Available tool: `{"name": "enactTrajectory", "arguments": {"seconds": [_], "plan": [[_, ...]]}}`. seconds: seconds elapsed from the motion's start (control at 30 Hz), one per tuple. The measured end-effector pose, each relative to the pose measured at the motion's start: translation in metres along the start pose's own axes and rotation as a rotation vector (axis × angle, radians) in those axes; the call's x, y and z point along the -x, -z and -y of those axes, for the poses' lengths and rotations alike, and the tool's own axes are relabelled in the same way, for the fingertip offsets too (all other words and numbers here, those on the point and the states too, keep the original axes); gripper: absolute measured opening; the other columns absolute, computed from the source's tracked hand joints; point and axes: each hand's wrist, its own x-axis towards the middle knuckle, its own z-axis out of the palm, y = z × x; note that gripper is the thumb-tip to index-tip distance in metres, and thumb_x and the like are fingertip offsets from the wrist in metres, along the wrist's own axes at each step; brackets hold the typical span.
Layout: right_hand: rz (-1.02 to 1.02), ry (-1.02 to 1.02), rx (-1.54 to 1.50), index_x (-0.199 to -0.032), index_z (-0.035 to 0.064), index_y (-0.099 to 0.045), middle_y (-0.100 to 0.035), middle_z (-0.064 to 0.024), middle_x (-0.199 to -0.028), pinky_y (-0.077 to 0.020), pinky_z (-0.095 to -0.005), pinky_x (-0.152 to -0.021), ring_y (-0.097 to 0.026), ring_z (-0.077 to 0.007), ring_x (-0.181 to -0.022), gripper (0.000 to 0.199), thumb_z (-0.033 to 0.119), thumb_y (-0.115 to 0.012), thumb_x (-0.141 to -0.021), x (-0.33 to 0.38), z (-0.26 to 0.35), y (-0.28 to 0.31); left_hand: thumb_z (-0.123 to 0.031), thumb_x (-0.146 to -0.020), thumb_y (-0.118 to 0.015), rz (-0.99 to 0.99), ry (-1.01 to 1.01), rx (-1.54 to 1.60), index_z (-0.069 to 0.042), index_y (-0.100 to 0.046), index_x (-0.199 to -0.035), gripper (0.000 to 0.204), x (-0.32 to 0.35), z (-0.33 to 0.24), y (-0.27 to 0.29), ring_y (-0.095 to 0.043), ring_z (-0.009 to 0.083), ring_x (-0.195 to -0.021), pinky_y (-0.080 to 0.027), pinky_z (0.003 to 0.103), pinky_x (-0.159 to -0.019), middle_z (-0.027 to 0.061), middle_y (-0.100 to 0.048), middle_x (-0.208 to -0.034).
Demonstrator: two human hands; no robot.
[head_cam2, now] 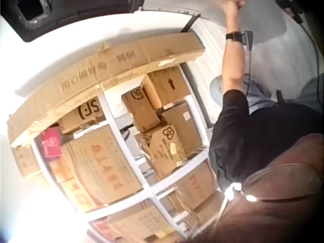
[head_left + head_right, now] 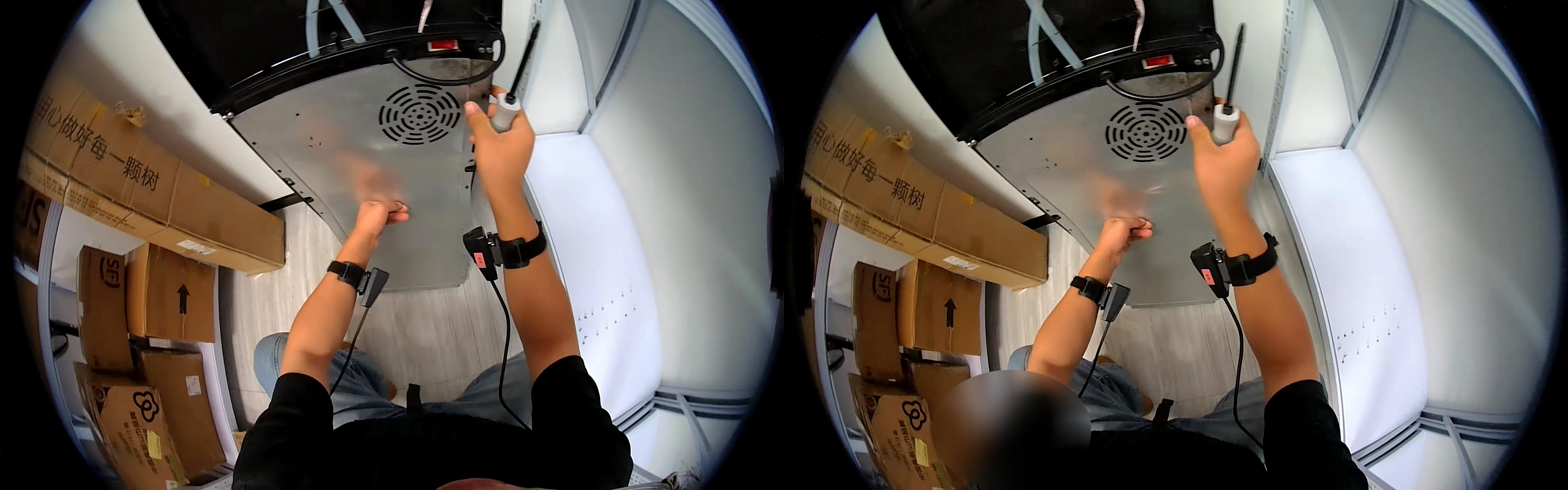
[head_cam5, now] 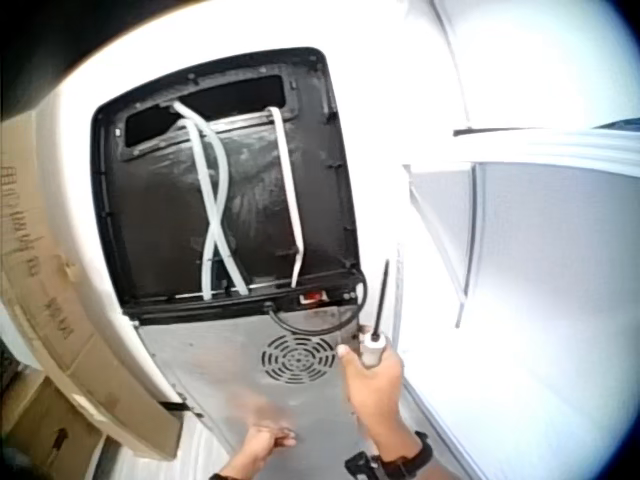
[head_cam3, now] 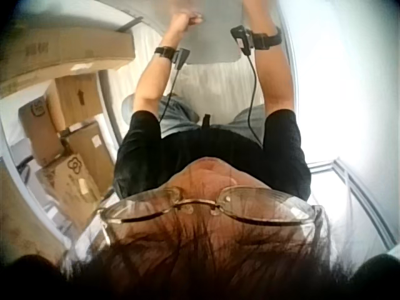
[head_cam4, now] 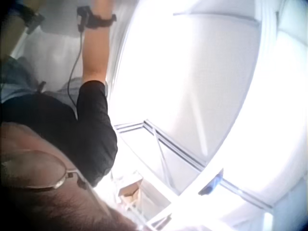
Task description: The person uses a screwdriver to remove screws from a white metal panel attached to a shelving unit. After removing the panel, the person wipes the surface of a beige electronic device with a blue cloth.
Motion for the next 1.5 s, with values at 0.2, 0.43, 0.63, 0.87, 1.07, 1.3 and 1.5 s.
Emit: {"name": "enactTrajectory", "arguments": {"seconds": [0.2,0.43,0.63,0.87,1.07,1.3,1.5], "plan": [[-0.013,-0.041,0.035,-0.085,-0.0006,-0.062,-0.065,-0.0069,-0.073,-0.0469,-0.0322,-0.067,-0.058,-0.0182,-0.065,0.028,0.018,-0.078,-0.073,-0.004,0.010,-0.011,-0.019,-0.081,-0.059,0.005,-0.008,-0.016,-0.005,-0.068,-0.087,0.018,-0.004,0.005,0.007,-0.064,0.0154,-0.075,-0.037,0.034,-0.079,0.0053,-0.069,-0.078],[0.083,-0.133,-0.001,-0.074,-0.0005,-0.059,-0.060,-0.0061,-0.060,-0.0442,-0.0311,-0.054,-0.054,-0.0143,-0.053,0.027,0.019,-0.077,-0.075,-0.005,-0.004,-0.006,-0.019,-0.082,-0.058,0.022,0.034,0.009,-0.005,-0.068,-0.090,0.019,-0.018,0.019,0.001,-0.063,0.0149,-0.072,-0.039,0.034,-0.076,0.0050,-0.069,-0.078],[0.143,-0.142,-0.205,-0.081,-0.0008,-0.060,-0.064,-0.0053,-0.071,-0.0490,-0.0257,-0.055,-0.059,-0.0114,-0.060,0.020,0.013,-0.075,-0.078,0.003,-0.022,0.001,-0.009,-0.084,-0.055,-0.013,-0.022,0.104,0.004,-0.066,-0.089,0.018,-0.028,0.043,-0.003,-0.064,0.0185,-0.071,-0.051,0.028,-0.074,0.0102,-0.067,-0.080],[0.123,-0.109,-0.301,-0.088,-0.0024,-0.062,-0.065,-0.0069,-0.077,-0.0525,-0.0252,-0.056,-0.063,-0.0134,-0.064,0.024,0.012,-0.077,-0.077,0.002,-0.030,0.047,-0.014,-0.086,-0.055,0.113,-0.052,0.034,0.000,-0.067,-0.091,0.019,-0.012,0.059,-0.026,-0.063,0.0162,-0.085,-0.046,0.030,-0.084,0.0077,-0.068,-0.088],[0.014,-0.081,-0.377,-0.093,-0.0014,-0.062,-0.066,-0.0066,-0.083,-0.0514,-0.0256,-0.056,-0.063,-0.0153,-0.067,0.021,0.009,-0.074,-0.079,-0.020,-0.016,0.139,-0.015,-0.085,-0.058,0.280,0.084,-0.224,-0.002,-0.069,-0.090,0.018,0.009,0.076,-0.078,-0.060,0.0166,-0.094,-0.043,0.029,-0.091,0.0061,-0.068,-0.092],[-0.208,-0.032,-0.208,-0.087,0.0006,-0.061,-0.061,-0.0059,-0.069,-0.0451,-0.0242,-0.053,-0.056,-0.0135,-0.057,0.015,0.015,-0.064,-0.088,-0.052,0.005,0.261,-0.019,-0.085,-0.060,0.419,0.120,-0.367,-0.006,-0.069,-0.090,0.016,0.018,0.116,-0.164,-0.055,0.0157,-0.103,-0.039,0.030,-0.094,0.0030,-0.066,-0.099],[-0.523,0.051,-0.195,-0.096,-0.0037,-0.060,-0.065,-0.0115,-0.089,-0.0568,-0.0331,-0.063,-0.064,-0.0213,-0.076,0.018,0.008,-0.068,-0.085,-0.077,0.013,0.371,-0.023,-0.088,-0.060,0.589,0.213,-0.354,-0.008,-0.066,-0.099,0.020,0.033,0.138,-0.249,-0.054,0.0151,-0.102,-0.039,0.030,-0.092,0.0020,-0.063,-0.101]]}}
